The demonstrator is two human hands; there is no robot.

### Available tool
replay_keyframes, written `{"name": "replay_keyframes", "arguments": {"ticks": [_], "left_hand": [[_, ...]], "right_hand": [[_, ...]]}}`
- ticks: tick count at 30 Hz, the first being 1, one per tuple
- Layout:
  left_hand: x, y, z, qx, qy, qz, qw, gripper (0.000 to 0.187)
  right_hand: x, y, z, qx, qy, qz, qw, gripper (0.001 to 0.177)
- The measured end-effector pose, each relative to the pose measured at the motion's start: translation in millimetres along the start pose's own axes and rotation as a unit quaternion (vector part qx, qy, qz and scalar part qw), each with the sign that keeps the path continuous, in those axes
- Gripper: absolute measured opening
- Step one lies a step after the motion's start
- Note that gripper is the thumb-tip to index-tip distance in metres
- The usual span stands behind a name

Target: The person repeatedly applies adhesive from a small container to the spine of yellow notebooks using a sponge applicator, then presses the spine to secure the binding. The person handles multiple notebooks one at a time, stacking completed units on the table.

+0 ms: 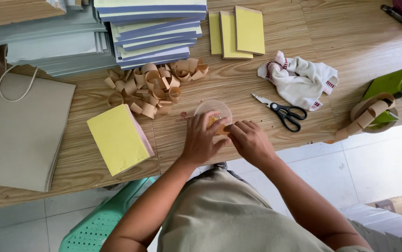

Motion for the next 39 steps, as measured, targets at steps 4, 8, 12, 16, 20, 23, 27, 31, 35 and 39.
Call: {"name": "replay_keyframes", "arguments": {"ticks": [4, 8, 12, 16, 20, 23, 27, 31, 35, 39], "left_hand": [[-5, -16, 14, 0.038, -0.018, 0.024, 0.999, 0.019], [-35, -17, 11, -0.149, 0.232, -0.046, 0.960, 0.005], [-30, 4, 25, -0.341, 0.387, -0.110, 0.849, 0.022], [-14, 17, 32, -0.383, 0.335, -0.133, 0.850, 0.020], [8, 30, 45, -0.391, 0.306, -0.160, 0.854, 0.024], [10, 33, 51, -0.380, 0.273, -0.184, 0.864, 0.026], [20, 41, 55, -0.396, 0.278, -0.216, 0.848, 0.026], [22, 42, 49, -0.413, 0.338, -0.226, 0.815, 0.023], [11, 40, 46, -0.384, 0.212, -0.198, 0.876, 0.021], [12, 42, 46, -0.274, -0.007, -0.196, 0.941, 0.032]], "right_hand": [[-9, -11, -1, -0.006, -0.045, -0.046, 0.998, 0.007], [9, -16, -18, 0.192, -0.224, -0.048, 0.954, 0.039], [82, 9, -46, 0.325, -0.385, 0.045, 0.863, 0.030], [91, 14, -45, 0.359, -0.399, 0.055, 0.842, 0.026], [95, 12, -44, 0.362, -0.353, 0.084, 0.859, 0.032], [96, 12, -50, 0.367, -0.341, 0.080, 0.862, 0.026], [92, 10, -53, 0.357, -0.344, 0.078, 0.865, 0.023], [85, 8, -51, 0.364, -0.294, 0.101, 0.878, 0.012], [75, 5, -42, 0.397, -0.324, 0.113, 0.852, 0.005], [95, 14, -56, 0.404, -0.285, 0.149, 0.856, 0.016]]}}
Point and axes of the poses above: each hand's wrist, its own y-axis away from the middle knuckle, its own x-axis out of the palm, z = x × y, the point moved 5 cm from there along -y, towards the middle knuckle, and after that the axes turned 6 degrees about y, right-handed, at the moved point
